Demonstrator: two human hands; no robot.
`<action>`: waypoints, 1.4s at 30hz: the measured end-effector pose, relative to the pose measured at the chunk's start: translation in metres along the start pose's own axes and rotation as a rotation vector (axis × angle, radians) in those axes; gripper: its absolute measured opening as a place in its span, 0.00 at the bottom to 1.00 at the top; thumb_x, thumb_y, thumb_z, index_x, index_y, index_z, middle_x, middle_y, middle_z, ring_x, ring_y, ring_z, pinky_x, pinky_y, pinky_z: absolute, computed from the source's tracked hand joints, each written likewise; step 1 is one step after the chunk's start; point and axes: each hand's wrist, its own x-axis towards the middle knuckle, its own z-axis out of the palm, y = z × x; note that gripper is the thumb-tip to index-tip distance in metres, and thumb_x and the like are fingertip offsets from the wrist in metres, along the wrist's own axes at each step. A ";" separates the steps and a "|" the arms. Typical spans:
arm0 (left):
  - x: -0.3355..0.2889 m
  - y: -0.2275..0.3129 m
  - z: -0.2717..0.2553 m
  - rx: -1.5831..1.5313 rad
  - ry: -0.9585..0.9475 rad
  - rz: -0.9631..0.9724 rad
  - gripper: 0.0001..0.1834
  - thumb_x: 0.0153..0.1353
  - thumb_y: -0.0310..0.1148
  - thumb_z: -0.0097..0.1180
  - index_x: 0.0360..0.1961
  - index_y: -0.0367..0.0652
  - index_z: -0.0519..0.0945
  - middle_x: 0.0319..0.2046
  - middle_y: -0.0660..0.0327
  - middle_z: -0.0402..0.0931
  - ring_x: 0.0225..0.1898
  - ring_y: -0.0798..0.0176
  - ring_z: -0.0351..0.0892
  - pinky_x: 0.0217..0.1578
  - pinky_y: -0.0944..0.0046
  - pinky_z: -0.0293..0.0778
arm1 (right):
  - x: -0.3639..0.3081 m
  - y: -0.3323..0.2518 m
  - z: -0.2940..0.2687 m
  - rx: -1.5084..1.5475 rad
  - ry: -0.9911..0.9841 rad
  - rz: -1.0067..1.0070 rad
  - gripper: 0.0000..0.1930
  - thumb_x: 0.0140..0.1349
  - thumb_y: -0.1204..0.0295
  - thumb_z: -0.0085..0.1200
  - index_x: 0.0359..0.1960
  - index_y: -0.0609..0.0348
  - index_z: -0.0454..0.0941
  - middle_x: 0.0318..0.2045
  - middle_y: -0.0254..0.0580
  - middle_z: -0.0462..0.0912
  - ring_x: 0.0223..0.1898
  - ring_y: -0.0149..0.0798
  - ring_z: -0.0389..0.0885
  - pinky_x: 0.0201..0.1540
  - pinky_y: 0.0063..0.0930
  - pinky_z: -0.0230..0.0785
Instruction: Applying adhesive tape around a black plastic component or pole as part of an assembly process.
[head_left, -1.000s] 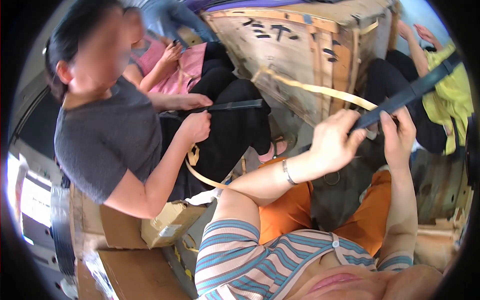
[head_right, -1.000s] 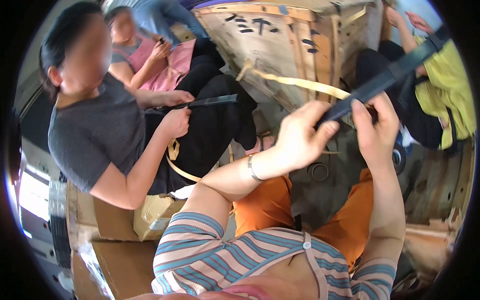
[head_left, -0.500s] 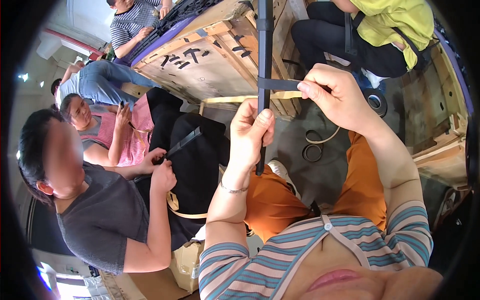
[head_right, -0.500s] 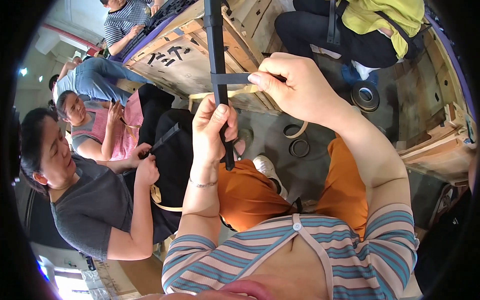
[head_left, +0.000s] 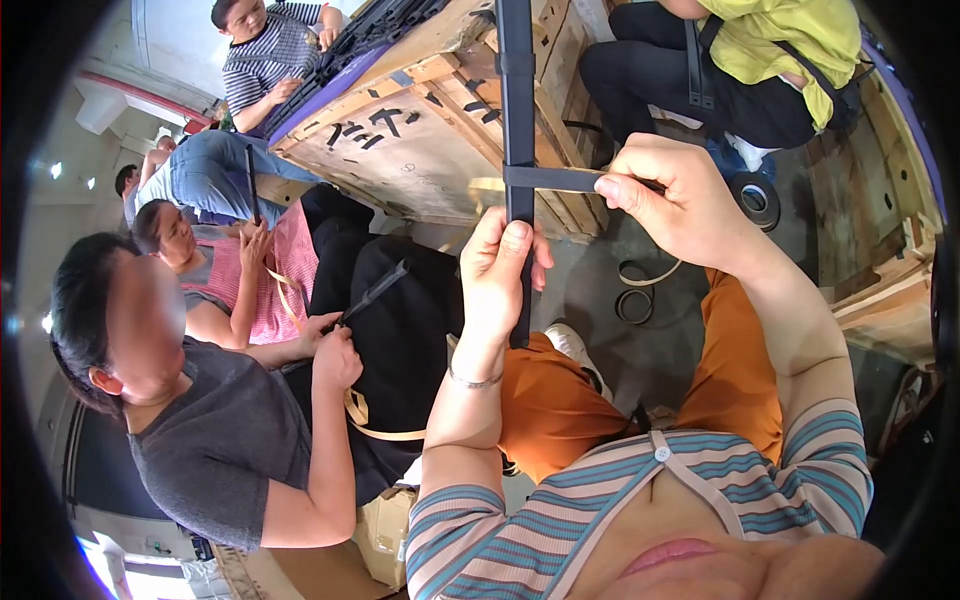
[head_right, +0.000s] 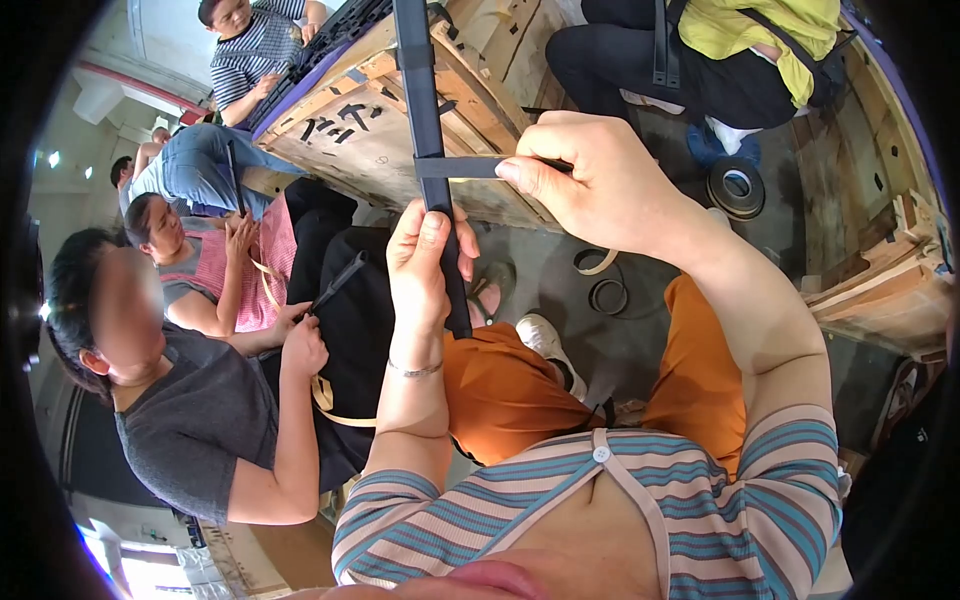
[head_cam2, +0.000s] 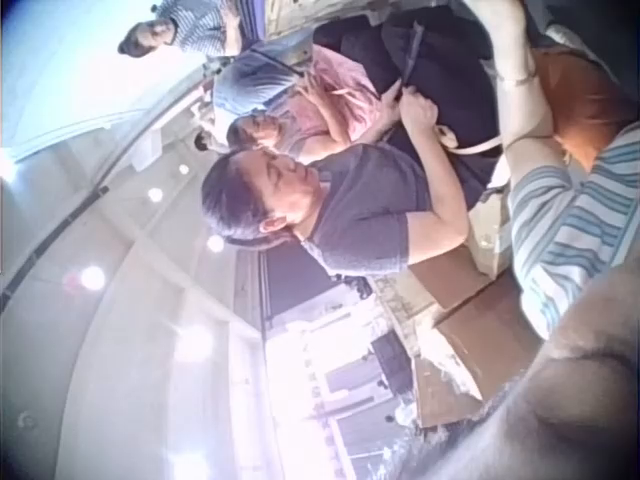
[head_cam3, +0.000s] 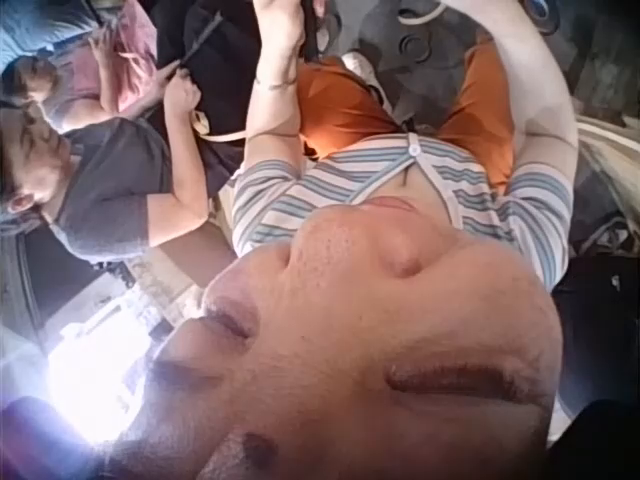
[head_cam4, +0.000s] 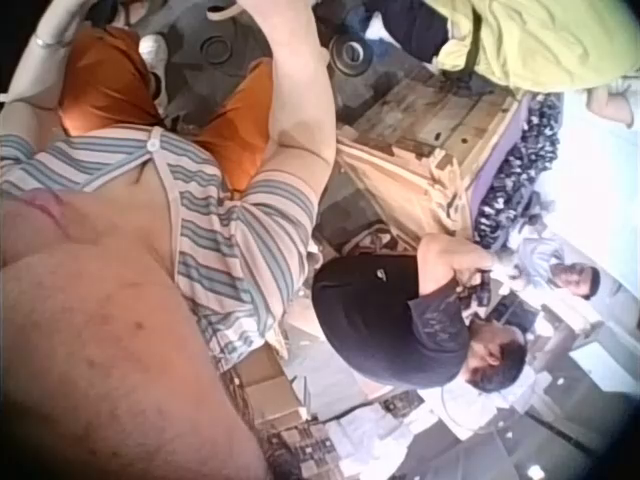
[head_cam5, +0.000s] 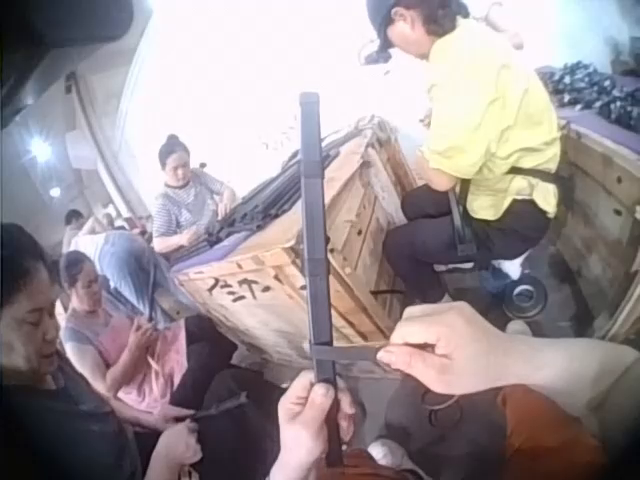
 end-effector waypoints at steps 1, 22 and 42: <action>0.001 -0.002 0.000 0.003 -0.001 0.002 0.11 0.65 0.36 0.43 0.32 0.38 0.71 0.18 0.61 0.72 0.14 0.73 0.65 0.17 0.76 0.62 | 0.000 0.001 0.000 -0.005 -0.020 0.003 0.12 0.58 0.69 0.52 0.21 0.64 0.73 0.17 0.37 0.66 0.17 0.29 0.61 0.20 0.23 0.53; 0.002 -0.004 0.000 -0.264 -0.105 -0.188 0.17 0.63 0.46 0.43 0.34 0.40 0.71 0.20 0.63 0.70 0.17 0.72 0.64 0.19 0.75 0.62 | -0.001 0.011 -0.005 -0.011 -0.068 0.053 0.11 0.58 0.71 0.52 0.22 0.66 0.73 0.18 0.34 0.65 0.18 0.25 0.60 0.20 0.22 0.52; -0.002 -0.001 -0.001 -0.353 -0.196 -0.041 0.20 0.59 0.44 0.51 0.36 0.34 0.71 0.15 0.59 0.70 0.11 0.72 0.63 0.13 0.76 0.58 | -0.008 -0.001 -0.008 0.136 -0.088 0.116 0.11 0.58 0.72 0.52 0.21 0.65 0.73 0.19 0.32 0.66 0.18 0.22 0.61 0.20 0.19 0.52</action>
